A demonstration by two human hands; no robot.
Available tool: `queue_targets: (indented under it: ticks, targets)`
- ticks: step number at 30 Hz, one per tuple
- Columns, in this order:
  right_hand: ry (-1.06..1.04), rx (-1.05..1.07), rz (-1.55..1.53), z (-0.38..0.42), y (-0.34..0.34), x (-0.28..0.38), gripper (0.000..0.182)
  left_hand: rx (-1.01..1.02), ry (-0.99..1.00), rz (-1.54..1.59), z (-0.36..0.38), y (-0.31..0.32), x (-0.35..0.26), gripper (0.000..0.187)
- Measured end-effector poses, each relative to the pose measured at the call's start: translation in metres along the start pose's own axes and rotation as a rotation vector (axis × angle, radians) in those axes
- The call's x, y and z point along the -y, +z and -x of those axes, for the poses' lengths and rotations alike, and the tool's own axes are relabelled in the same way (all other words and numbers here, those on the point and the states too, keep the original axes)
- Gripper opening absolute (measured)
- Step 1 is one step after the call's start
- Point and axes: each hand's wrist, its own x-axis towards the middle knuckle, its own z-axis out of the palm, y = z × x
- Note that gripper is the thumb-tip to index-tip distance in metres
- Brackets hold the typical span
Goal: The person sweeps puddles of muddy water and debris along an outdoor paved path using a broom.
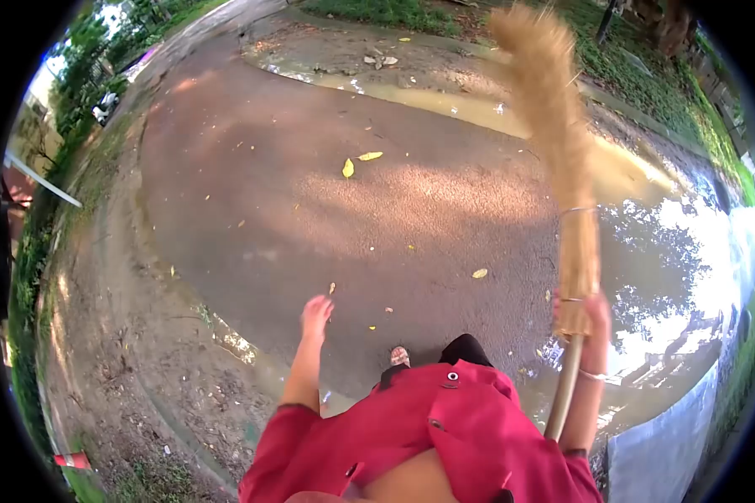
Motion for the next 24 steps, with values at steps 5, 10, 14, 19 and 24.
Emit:
queue_targets:
  ticks: [5, 10, 14, 19, 24]
  targets:
    - [-0.443, -0.078, 0.343, -0.054, 0.0, 0.091, 0.063, 0.409, 0.222, -0.351, -0.083, 0.142, -0.085, 0.025]
    - [-0.78, -0.48, 0.755, -0.153, -0.088, 0.15, 0.058, 0.79, 0.207, -0.543, -0.137, 0.274, -0.088, 0.027]
    - [-0.802, -0.654, 0.714, -0.234, -0.115, 0.183, 0.054, 0.777, 0.104, -0.56, -0.192, 0.315, -0.073, 0.026]
    - [-0.775, -0.728, 0.595, -0.333, -0.119, 0.186, 0.044, 0.602, -0.075, -0.566, -0.234, 0.361, -0.108, 0.025]
    - [-0.707, -0.587, 0.387, -0.413, -0.093, 0.157, 0.045, 0.529, -0.25, -0.35, -0.278, 0.414, -0.172, 0.048]
